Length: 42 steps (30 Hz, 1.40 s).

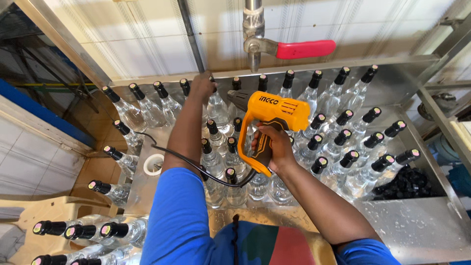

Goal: The person uses a yellow heat gun to apply heat to the caps of numerous clear glass bottles arranged on a stainless steel table. After heating the caps, the person uses their hands to adjust and tighten the caps on the bottles.

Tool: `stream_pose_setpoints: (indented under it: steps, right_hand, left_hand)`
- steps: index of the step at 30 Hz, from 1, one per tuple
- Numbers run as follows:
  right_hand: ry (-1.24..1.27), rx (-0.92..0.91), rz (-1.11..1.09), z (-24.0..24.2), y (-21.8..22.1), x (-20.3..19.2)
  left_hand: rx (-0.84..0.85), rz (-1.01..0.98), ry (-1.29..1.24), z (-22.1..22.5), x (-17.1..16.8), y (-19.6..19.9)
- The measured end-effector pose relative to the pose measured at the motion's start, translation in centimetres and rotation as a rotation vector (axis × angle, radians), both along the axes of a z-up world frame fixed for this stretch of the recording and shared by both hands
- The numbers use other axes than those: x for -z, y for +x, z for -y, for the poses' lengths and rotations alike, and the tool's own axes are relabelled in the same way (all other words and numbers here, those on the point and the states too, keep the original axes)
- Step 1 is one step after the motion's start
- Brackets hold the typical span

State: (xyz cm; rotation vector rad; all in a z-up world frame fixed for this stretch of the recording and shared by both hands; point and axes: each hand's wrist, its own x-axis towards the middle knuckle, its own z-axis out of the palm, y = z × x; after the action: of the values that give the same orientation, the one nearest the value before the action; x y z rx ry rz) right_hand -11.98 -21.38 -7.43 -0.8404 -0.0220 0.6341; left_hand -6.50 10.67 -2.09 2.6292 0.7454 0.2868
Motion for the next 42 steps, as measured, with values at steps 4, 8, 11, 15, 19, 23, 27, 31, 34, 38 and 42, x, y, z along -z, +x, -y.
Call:
stream_pose_setpoints:
  steps: [4, 8, 11, 15, 19, 23, 27, 31, 34, 38, 42]
  right_hand:
    - [-0.033, 0.043, -0.076, 0.4, -0.3, 0.2]
    - [0.087, 0.153, 0.027, 2.3, -1.7, -1.5]
    - [0.099, 0.253, 0.134, 4.0, -4.3, -5.1]
    - [0.071, 0.293, 0.180, 5.9, -6.2, -7.6]
    - [0.020, 0.281, 0.097, 6.5, -5.0, -3.8]
    - [0.110, 0.191, -0.062, 7.4, -4.6, -1.0]
    - [0.171, 0.470, 0.030, 12.2, -8.3, -6.6]
    - [0.060, 0.805, 0.217, 22.3, -8.1, -4.2]
    - [0.160, 0.998, 0.188, 29.5, -8.9, -1.2]
    - [0.120, 1.124, 0.102, 34.5, -10.7, 1.6]
    - [0.101, 1.082, -0.066, 34.4, -11.3, 4.2]
  left_hand:
    - [0.292, 0.112, 0.004, -2.0, -0.2, -0.1]
    - [0.023, 0.378, -0.189, -1.3, 0.0, -1.6]
    - [0.203, 0.592, -0.029, -1.8, 1.1, -3.4]
    - [0.353, 0.334, 0.675, -1.1, 0.6, -2.8]
    - [0.248, 0.188, 0.788, 0.3, 0.3, -3.4]
    - [0.240, 0.181, 0.673, 0.5, -1.4, -2.6]
    - [0.515, 0.758, 0.802, 3.2, -1.9, -0.5]
    - [0.817, 0.896, 0.185, 14.8, -0.8, 3.2]
    - [1.097, 0.945, -0.705, 25.3, 0.2, 5.2]
    - [0.813, 0.876, -0.368, 42.6, 3.3, 8.7]
    - [0.695, 0.371, 0.033, 52.6, 5.7, 8.2]
